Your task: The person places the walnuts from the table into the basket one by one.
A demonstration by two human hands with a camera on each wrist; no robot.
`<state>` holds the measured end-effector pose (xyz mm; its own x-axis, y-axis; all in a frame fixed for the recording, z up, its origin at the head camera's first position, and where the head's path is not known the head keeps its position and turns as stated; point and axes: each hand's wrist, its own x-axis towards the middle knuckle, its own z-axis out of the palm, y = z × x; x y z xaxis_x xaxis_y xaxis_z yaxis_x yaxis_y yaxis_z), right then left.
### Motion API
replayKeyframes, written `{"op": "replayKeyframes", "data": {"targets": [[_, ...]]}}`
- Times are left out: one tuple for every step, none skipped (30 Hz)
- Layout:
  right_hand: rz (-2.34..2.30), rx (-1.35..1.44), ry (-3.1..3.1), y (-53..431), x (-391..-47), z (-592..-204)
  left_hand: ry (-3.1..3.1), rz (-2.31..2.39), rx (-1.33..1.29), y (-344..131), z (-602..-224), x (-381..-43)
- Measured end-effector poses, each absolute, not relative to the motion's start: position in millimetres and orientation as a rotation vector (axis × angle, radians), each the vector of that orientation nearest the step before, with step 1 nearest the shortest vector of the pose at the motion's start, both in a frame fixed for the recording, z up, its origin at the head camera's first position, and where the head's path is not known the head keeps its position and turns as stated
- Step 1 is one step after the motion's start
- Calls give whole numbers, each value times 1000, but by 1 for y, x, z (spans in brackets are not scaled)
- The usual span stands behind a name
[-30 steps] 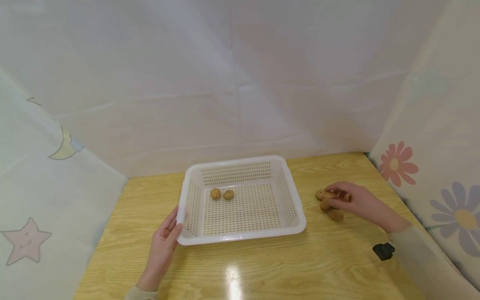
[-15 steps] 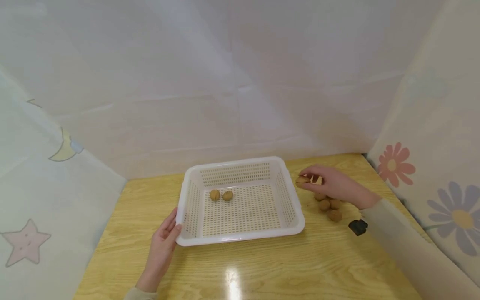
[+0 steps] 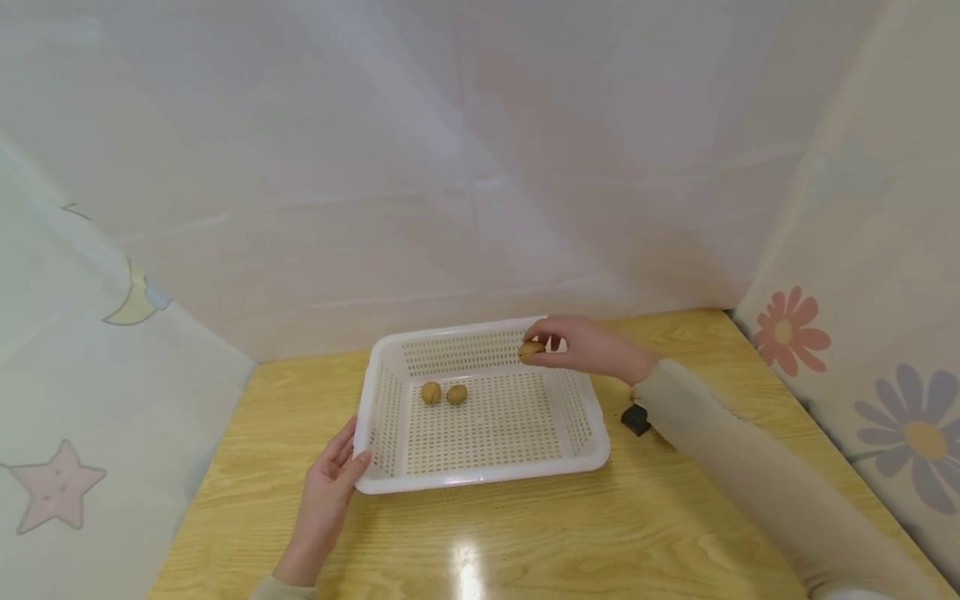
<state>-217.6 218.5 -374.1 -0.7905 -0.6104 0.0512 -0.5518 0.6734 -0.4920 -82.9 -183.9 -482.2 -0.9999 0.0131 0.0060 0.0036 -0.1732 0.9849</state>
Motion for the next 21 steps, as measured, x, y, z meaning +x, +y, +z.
{"op": "replayKeyframes", "data": {"targets": [[-754, -991, 2760, 212, -220, -374, 2013, 2405, 21, -183, -482, -83], [-760, -1006, 2750, 206, -223, -374, 2012, 2408, 23, -183, -482, -83], [-772, -1013, 2732, 200, -225, -373, 2011, 2410, 23, -183, -482, -83], [-776, -1020, 2720, 194, -226, -372, 2014, 2409, 28, -183, -482, -83], [-782, -1026, 2710, 188, -228, -372, 2019, 2409, 31, -183, -482, -82], [-797, -1036, 2695, 183, -230, -372, 2023, 2407, 38, -183, -482, -83], [-812, -1043, 2678, 178, -233, -372, 2027, 2405, 46, -183, -482, -82], [-827, -1053, 2665, 173, -235, -373, 2039, 2400, 57, -183, -482, -82], [-840, -1063, 2654, 169, -237, -375, 2045, 2397, 62, -183, -482, -82], [-849, -1079, 2644, 165, -240, -377, 2055, 2389, 71, -183, -482, -82], [-857, -1094, 2633, 161, -243, -380, 2062, 2385, 79, -183, -482, -83], [-855, -1113, 2626, 158, -246, -384, 2063, 2383, 81, -182, -481, -83], [-848, -1122, 2618, 155, -249, -388, 2069, 2380, 79, -182, -481, -83], [-843, -1122, 2605, 152, -252, -393, 2078, 2375, 81, -182, -481, -83], [-828, -1117, 2596, 149, -255, -397, 2077, 2373, 76, -182, -481, -83], [-820, -1117, 2579, 146, -258, -402, 2082, 2371, 71, -182, -481, -83], [-808, -1104, 2567, 143, -261, -407, 2081, 2371, 65, -182, -481, -83], [-799, -1091, 2555, 141, -263, -412, 2078, 2374, 58, -182, -480, -83], [-794, -1071, 2543, 138, -266, -416, 2078, 2374, 57, -182, -480, -83], [-786, -1055, 2535, 136, -268, -421, 2075, 2377, 53, -182, -481, -82], [-775, -1052, 2536, 134, -271, -426, 2067, 2381, 42, -181, -481, -82]]}}
